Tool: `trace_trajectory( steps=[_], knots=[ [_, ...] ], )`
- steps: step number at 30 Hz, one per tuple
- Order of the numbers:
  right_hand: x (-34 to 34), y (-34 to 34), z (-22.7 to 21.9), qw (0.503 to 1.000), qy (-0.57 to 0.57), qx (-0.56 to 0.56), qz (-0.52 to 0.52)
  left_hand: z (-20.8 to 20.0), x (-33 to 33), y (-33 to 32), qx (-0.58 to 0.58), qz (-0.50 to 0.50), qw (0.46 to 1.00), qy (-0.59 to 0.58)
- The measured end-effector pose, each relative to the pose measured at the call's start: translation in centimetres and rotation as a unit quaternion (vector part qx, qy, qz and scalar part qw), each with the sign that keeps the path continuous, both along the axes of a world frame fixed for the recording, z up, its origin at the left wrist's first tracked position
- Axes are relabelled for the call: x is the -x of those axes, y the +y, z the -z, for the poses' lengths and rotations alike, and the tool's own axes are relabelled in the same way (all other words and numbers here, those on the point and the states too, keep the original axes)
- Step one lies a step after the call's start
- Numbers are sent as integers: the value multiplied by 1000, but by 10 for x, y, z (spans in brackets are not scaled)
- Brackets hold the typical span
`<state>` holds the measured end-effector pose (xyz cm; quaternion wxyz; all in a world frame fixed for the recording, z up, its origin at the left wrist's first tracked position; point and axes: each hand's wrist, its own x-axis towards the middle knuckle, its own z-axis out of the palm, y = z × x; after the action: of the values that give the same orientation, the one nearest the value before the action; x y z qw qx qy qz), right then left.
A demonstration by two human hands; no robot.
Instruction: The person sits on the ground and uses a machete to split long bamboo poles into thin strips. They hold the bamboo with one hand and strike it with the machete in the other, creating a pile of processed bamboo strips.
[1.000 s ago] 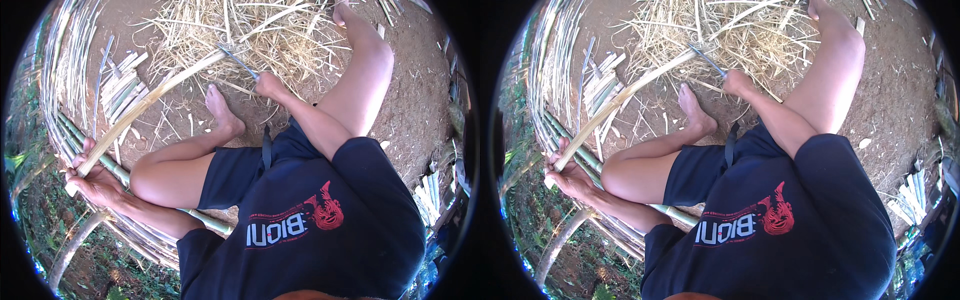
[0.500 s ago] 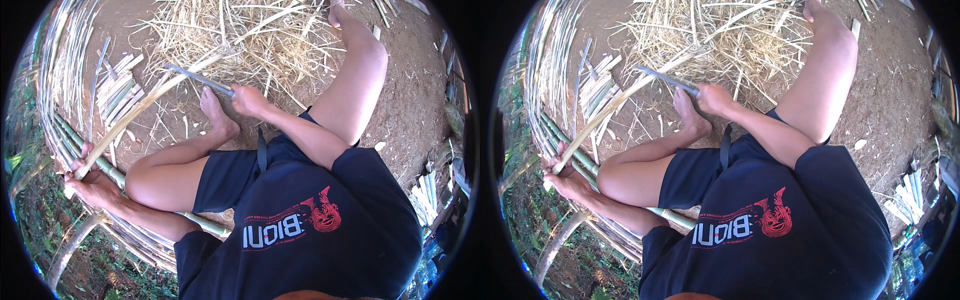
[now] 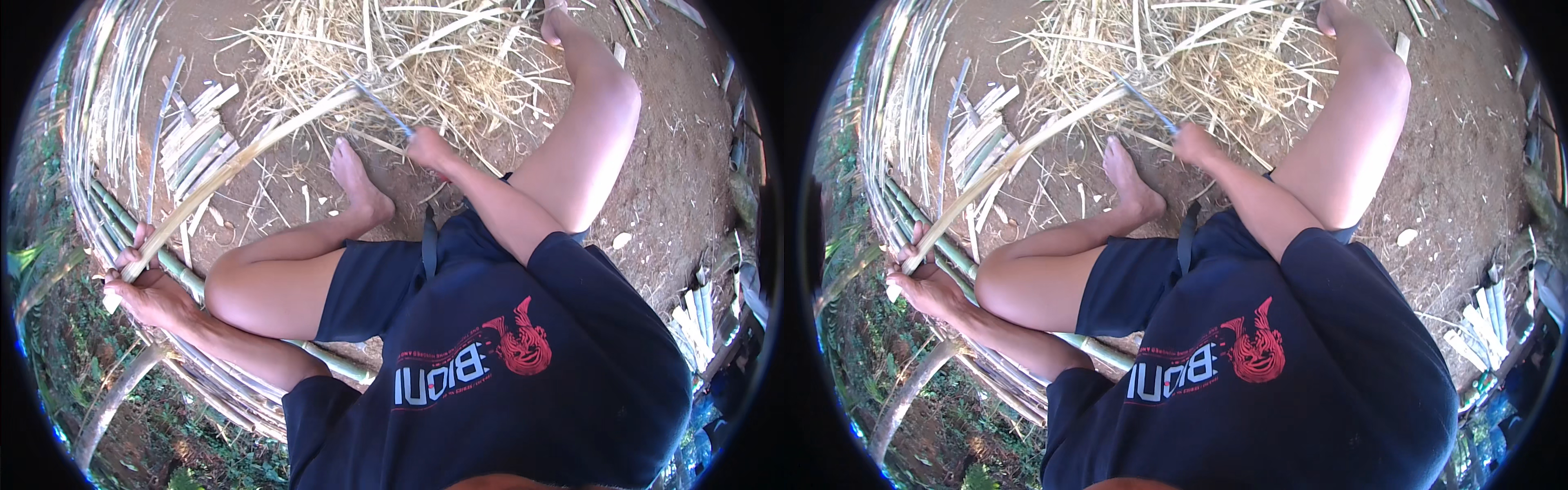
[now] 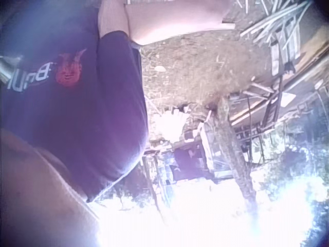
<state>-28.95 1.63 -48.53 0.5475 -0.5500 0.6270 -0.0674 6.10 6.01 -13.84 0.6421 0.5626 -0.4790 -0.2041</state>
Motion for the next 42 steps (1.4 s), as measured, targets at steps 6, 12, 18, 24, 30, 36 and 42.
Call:
trace_trajectory(
  steps=[6,12,18,24,30,36,42],
  knots=[
    [-11,1,-43,988,-13,96,-124,-4,2,3,5,-7,1000,10],
    [6,-14,-8,999,28,-20,-38,1,4,-3,-4,-68,998,-3],
    [3,-5,-5,999,39,-28,-2,-1,5,-2,-18,-62,998,-1],
    [-6,2,-9,999,37,4,-26,-4,6,0,-5,-58,998,-8],
    [0,-16,-31,999,-4,-34,-18,1,13,0,19,-85,996,-26],
    [-24,28,-21,994,-41,89,-38,-4,29,-1,2,-115,993,-20],
    [-16,2,-38,991,-33,95,-89,-4,31,-2,-35,-176,980,-84]
  ],
)
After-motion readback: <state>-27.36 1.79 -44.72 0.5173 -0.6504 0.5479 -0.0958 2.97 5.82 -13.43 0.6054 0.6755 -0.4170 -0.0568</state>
